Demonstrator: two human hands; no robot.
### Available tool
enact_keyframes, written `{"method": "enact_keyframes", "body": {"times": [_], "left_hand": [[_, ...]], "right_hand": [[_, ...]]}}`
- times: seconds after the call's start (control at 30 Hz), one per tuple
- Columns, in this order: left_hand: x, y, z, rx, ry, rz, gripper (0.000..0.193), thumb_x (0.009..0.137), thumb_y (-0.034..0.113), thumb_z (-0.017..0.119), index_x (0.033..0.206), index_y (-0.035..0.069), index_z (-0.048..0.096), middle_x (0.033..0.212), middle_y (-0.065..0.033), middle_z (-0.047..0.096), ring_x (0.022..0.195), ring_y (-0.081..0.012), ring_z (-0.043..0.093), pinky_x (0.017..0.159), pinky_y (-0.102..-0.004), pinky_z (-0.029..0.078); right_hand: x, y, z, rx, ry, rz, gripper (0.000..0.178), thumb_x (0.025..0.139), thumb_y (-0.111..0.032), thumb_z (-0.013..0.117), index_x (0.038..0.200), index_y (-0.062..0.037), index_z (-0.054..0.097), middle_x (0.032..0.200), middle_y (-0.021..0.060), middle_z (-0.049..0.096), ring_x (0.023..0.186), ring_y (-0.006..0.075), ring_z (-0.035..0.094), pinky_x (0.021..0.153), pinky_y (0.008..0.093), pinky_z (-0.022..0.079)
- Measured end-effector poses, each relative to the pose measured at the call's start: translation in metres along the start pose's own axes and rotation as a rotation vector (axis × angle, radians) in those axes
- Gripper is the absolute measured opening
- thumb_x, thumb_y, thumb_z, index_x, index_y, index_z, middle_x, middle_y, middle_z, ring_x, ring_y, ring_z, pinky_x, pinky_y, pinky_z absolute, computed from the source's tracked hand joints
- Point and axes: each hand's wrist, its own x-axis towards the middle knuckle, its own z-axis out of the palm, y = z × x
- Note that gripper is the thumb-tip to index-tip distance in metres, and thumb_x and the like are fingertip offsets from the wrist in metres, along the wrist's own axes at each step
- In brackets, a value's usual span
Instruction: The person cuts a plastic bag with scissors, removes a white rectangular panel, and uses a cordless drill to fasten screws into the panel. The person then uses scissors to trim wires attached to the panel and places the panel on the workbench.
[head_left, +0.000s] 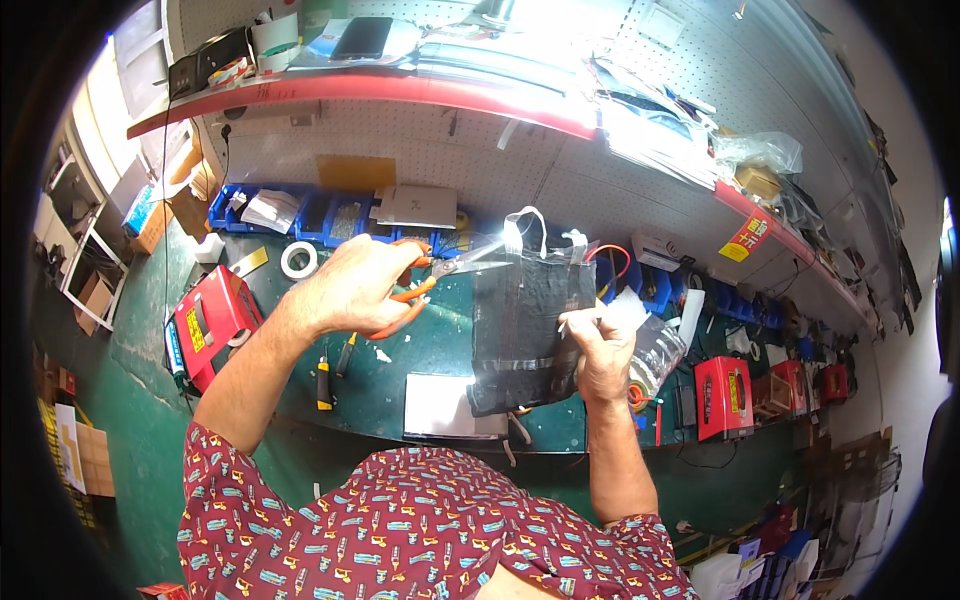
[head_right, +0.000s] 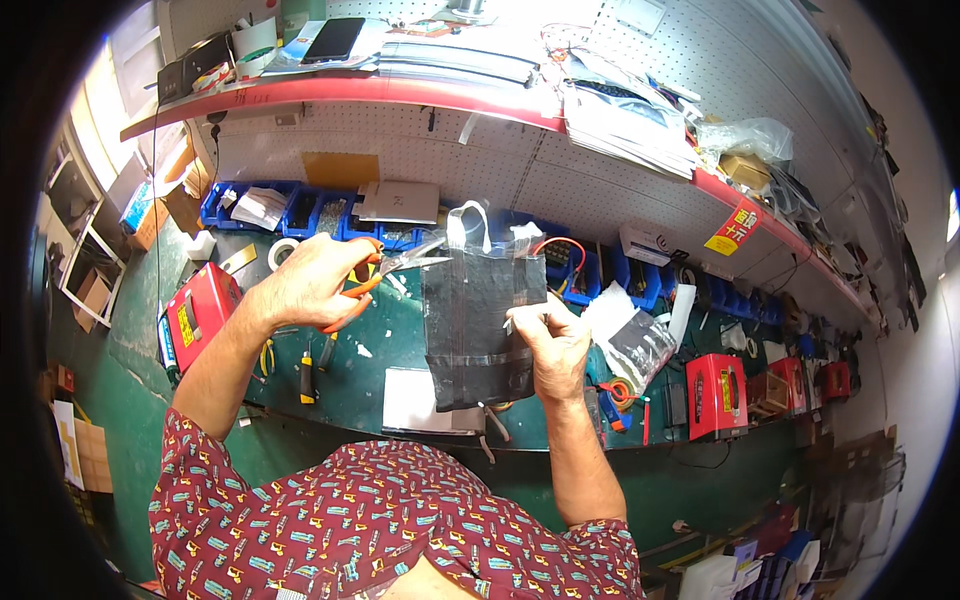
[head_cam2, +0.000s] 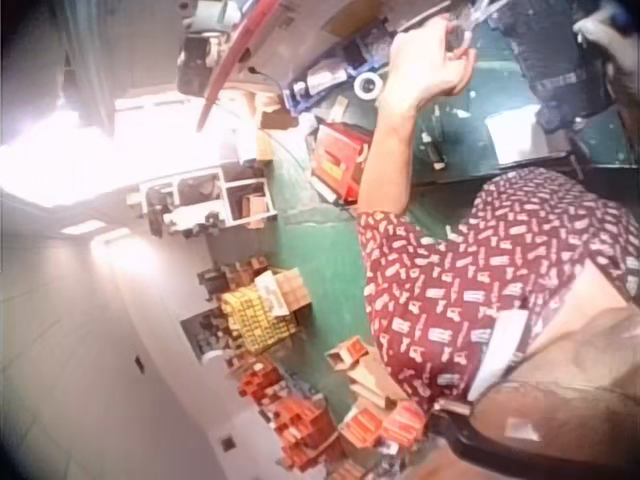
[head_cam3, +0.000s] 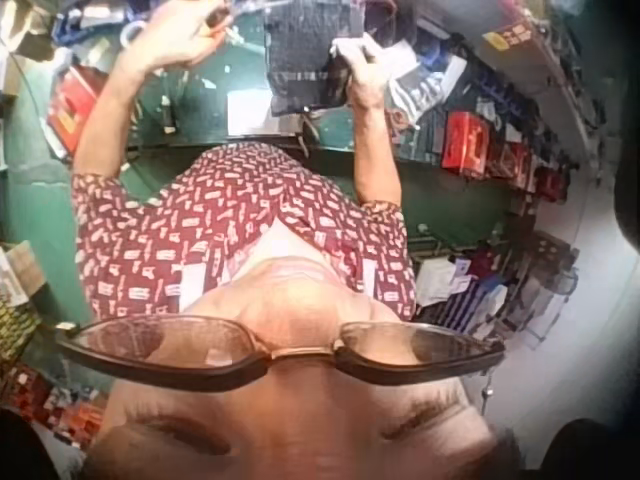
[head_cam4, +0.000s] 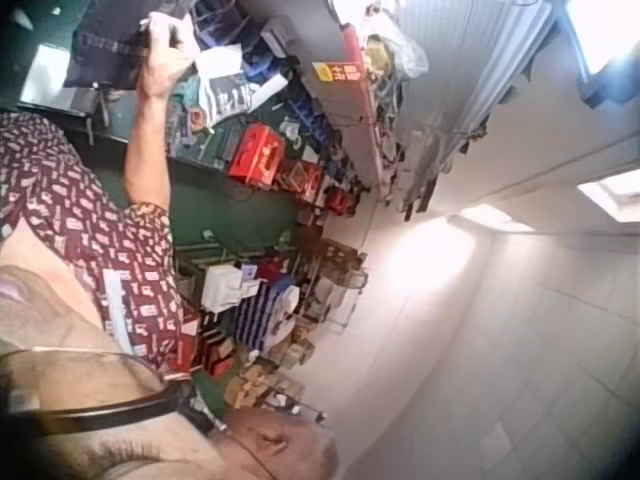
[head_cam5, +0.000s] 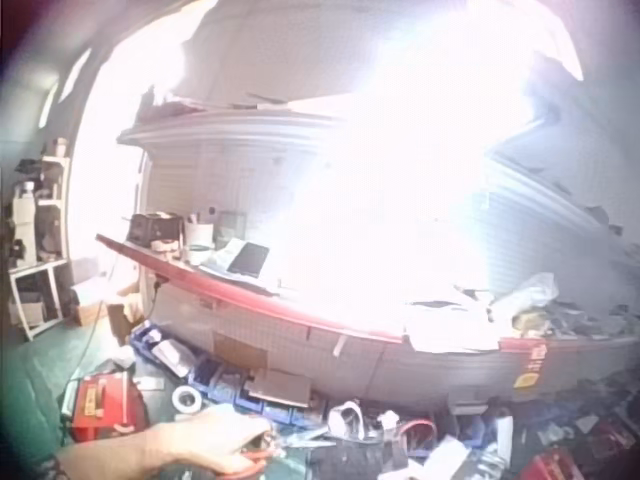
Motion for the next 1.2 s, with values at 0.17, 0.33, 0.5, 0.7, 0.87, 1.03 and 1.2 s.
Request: {"method": "enact_keyframes", "body": {"times": [0.17, 0.33, 0.5, 0.7, 0.87, 1.03, 1.2], "left_hand": [[0.001, -0.007, -0.003, 0.043, 0.008, 0.081, 0.048, 0.072, 0.019, 0.078, 0.112, -0.002, 0.062, 0.095, -0.0224, 0.071, 0.085, -0.0404, 0.070, 0.075, -0.0448, 0.055], [0.003, -0.011, -0.002, 0.039, -0.132, -0.025, 0.053, 0.073, 0.022, 0.077, 0.119, -0.001, 0.060, 0.103, -0.0210, 0.068, 0.094, -0.0384, 0.067, 0.083, -0.0470, 0.050], [-0.002, -0.024, 0.004, 0.049, -0.134, -0.022, 0.046, 0.077, 0.018, 0.076, 0.116, 0.003, 0.059, 0.086, -0.0192, 0.068, 0.083, -0.0396, 0.068, 0.072, -0.0473, 0.052], [-0.009, -0.039, 0.003, 0.041, -0.239, -0.010, 0.028, 0.081, 0.017, 0.075, 0.105, 0.006, 0.065, 0.077, -0.0160, 0.068, 0.078, -0.0369, 0.069, 0.068, -0.0467, 0.053], [-0.018, -0.048, 0.018, 0.087, -0.057, 0.065, 0.041, 0.079, 0.022, 0.079, 0.112, 0.002, 0.063, 0.088, -0.0197, 0.071, 0.082, -0.0373, 0.070, 0.074, -0.0464, 0.053], [-0.020, -0.042, 0.022, 0.061, -0.071, 0.016, 0.048, 0.078, 0.023, 0.079, 0.117, -0.001, 0.063, 0.102, -0.0214, 0.070, 0.096, -0.0384, 0.067, 0.086, -0.0467, 0.048], [-0.022, -0.041, 0.027, 0.065, -0.095, 0.016, 0.049, 0.079, 0.023, 0.078, 0.117, -0.004, 0.063, 0.091, -0.0235, 0.071, 0.085, -0.0395, 0.070, 0.080, -0.0479, 0.052]], "right_hand": [[0.002, -0.005, 0.013, -0.046, -0.093, 0.016, 0.008, 0.088, -0.005, 0.073, 0.090, 0.0024, 0.075, 0.090, 0.0035, 0.070, 0.079, 0.0092, 0.060, 0.073, 0.0239, 0.047], [0.005, 0.000, 0.017, -0.106, -0.147, 0.042, 0.006, 0.087, -0.003, 0.072, 0.089, 0.0025, 0.075, 0.086, 0.0036, 0.067, 0.077, 0.0095, 0.060, 0.072, 0.0242, 0.046], [0.005, 0.004, 0.025, -0.125, -0.123, 0.096, 0.008, 0.085, -0.006, 0.074, 0.086, 0.0022, 0.075, 0.081, 0.0027, 0.066, 0.076, 0.0094, 0.057, 0.071, 0.0249, 0.044], [0.007, 0.001, 0.027, -0.200, -0.109, 0.071, 0.007, 0.085, -0.005, 0.073, 0.084, 0.0016, 0.075, 0.083, 0.0041, 0.069, 0.075, 0.0099, 0.057, 0.073, 0.0258, 0.045], [0.006, 0.002, 0.034, -0.271, -0.163, 0.024, 0.007, 0.086, -0.004, 0.073, 0.086, 0.0026, 0.074, 0.084, 0.0047, 0.068, 0.077, 0.0101, 0.060, 0.072, 0.0254, 0.046], [0.002, 0.003, 0.042, -0.288, -0.154, 0.004, 0.007, 0.085, -0.004, 0.073, 0.083, 0.0025, 0.074, 0.076, 0.0034, 0.066, 0.074, 0.0104, 0.055, 0.070, 0.0263, 0.044], [-0.004, -0.005, 0.045, -0.346, -0.175, 0.009, 0.006, 0.084, -0.003, 0.073, 0.082, 0.0021, 0.074, 0.080, 0.0053, 0.069, 0.076, 0.0115, 0.058, 0.071, 0.0272, 0.045]]}}
